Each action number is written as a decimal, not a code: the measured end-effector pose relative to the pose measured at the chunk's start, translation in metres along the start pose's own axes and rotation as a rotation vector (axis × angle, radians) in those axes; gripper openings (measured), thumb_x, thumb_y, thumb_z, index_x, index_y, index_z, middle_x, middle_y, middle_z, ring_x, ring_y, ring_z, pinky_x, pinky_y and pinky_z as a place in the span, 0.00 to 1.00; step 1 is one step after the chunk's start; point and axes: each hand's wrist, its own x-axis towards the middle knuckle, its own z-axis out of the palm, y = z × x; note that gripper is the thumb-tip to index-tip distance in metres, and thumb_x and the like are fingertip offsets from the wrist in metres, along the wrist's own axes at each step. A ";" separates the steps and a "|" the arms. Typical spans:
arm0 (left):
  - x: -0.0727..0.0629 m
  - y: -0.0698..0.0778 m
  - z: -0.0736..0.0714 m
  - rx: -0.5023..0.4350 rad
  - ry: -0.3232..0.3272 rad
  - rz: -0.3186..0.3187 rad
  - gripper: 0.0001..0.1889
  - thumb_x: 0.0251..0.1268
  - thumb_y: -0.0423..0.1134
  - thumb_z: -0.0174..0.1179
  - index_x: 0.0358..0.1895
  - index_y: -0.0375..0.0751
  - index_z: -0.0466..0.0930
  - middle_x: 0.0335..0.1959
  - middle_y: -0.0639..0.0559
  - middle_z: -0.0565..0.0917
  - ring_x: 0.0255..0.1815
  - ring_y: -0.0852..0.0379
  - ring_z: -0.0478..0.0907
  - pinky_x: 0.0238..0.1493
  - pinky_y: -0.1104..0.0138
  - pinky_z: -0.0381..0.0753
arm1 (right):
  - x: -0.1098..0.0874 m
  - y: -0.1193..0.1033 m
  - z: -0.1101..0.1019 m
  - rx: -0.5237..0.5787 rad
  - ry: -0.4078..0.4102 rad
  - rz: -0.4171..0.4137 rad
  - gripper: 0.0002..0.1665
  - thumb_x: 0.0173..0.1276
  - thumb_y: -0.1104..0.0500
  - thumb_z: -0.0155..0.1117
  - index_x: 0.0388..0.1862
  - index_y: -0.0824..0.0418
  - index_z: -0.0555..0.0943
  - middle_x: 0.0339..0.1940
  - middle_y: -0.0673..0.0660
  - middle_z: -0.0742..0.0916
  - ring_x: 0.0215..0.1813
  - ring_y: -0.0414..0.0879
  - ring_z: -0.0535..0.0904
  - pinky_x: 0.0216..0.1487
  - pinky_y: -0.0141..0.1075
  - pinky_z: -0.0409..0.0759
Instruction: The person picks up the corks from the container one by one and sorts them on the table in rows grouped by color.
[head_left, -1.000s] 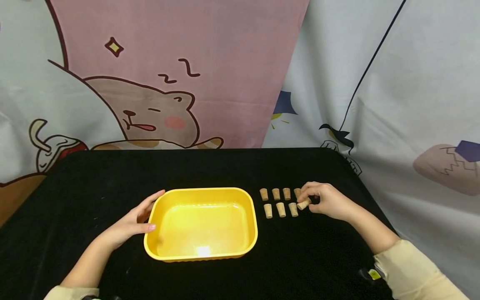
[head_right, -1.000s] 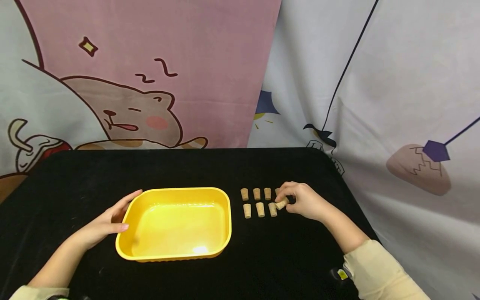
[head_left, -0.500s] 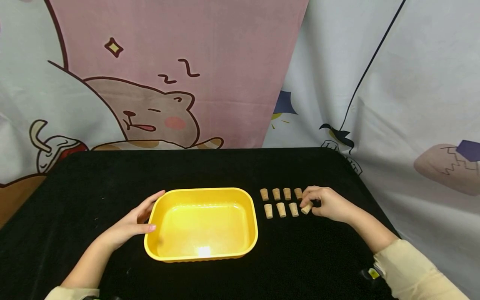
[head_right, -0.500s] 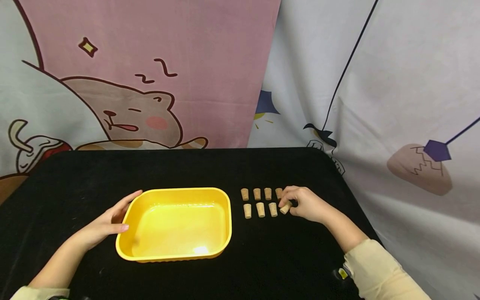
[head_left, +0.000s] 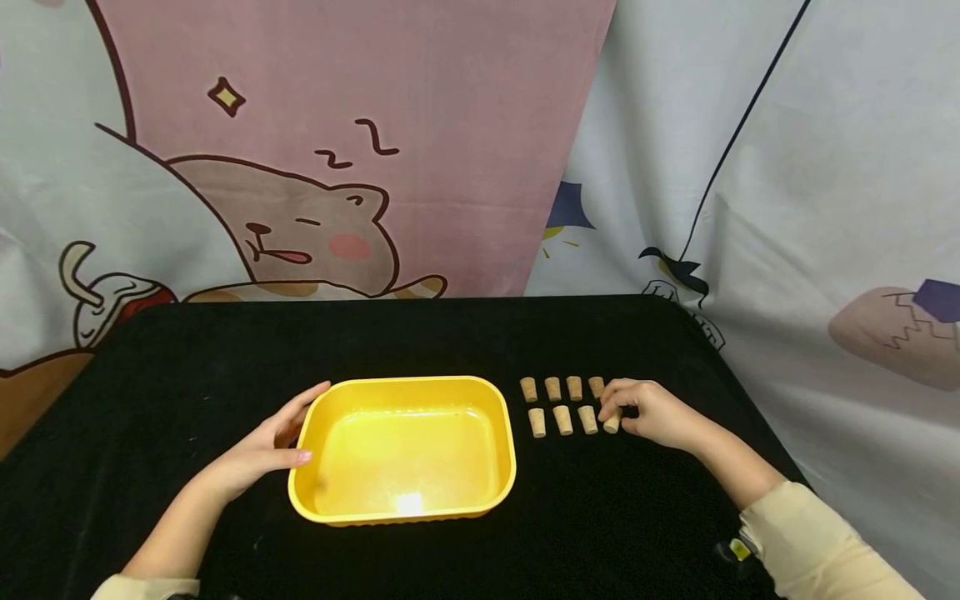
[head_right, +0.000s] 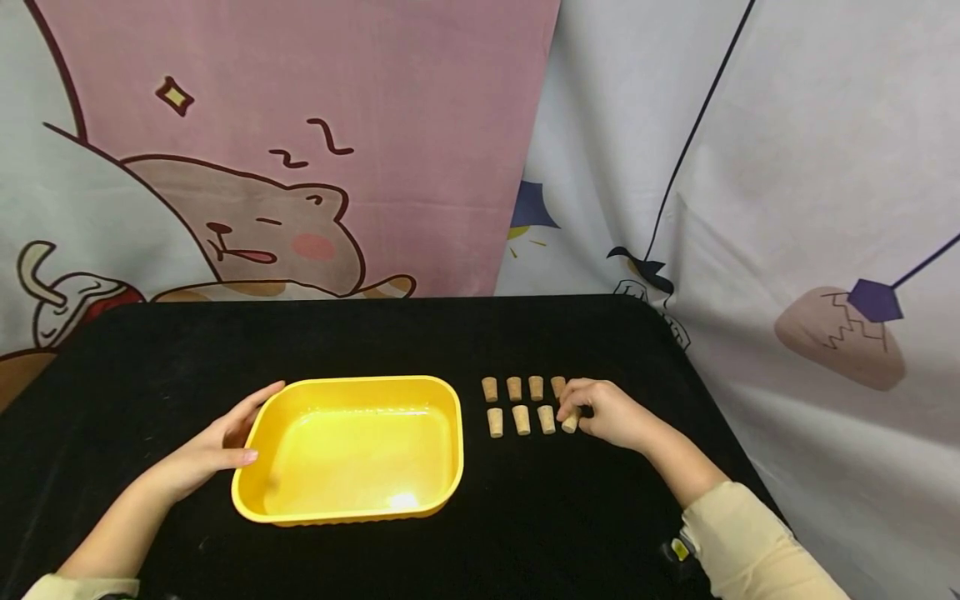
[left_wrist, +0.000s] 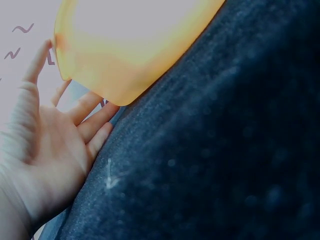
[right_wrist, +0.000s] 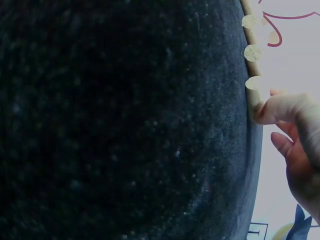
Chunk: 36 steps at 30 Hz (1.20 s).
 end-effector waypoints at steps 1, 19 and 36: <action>0.000 0.000 0.000 0.001 0.000 -0.001 0.40 0.64 0.37 0.56 0.75 0.43 0.45 0.66 0.29 0.63 0.56 0.36 0.69 0.51 0.55 0.74 | 0.000 0.000 0.000 -0.002 0.000 -0.002 0.22 0.50 0.76 0.63 0.36 0.52 0.85 0.50 0.55 0.81 0.54 0.56 0.76 0.48 0.44 0.78; 0.000 0.001 0.001 0.007 0.006 -0.004 0.40 0.63 0.38 0.56 0.75 0.42 0.45 0.66 0.29 0.64 0.56 0.36 0.69 0.51 0.58 0.75 | -0.004 0.004 0.002 0.008 0.044 -0.030 0.23 0.52 0.76 0.62 0.37 0.50 0.85 0.50 0.53 0.81 0.55 0.54 0.76 0.50 0.44 0.78; -0.001 0.002 0.001 0.005 0.006 -0.006 0.40 0.63 0.37 0.56 0.75 0.41 0.44 0.66 0.28 0.64 0.56 0.36 0.69 0.52 0.55 0.74 | -0.009 0.005 0.006 0.031 0.115 0.002 0.23 0.52 0.77 0.63 0.38 0.52 0.86 0.50 0.53 0.81 0.55 0.56 0.76 0.51 0.49 0.77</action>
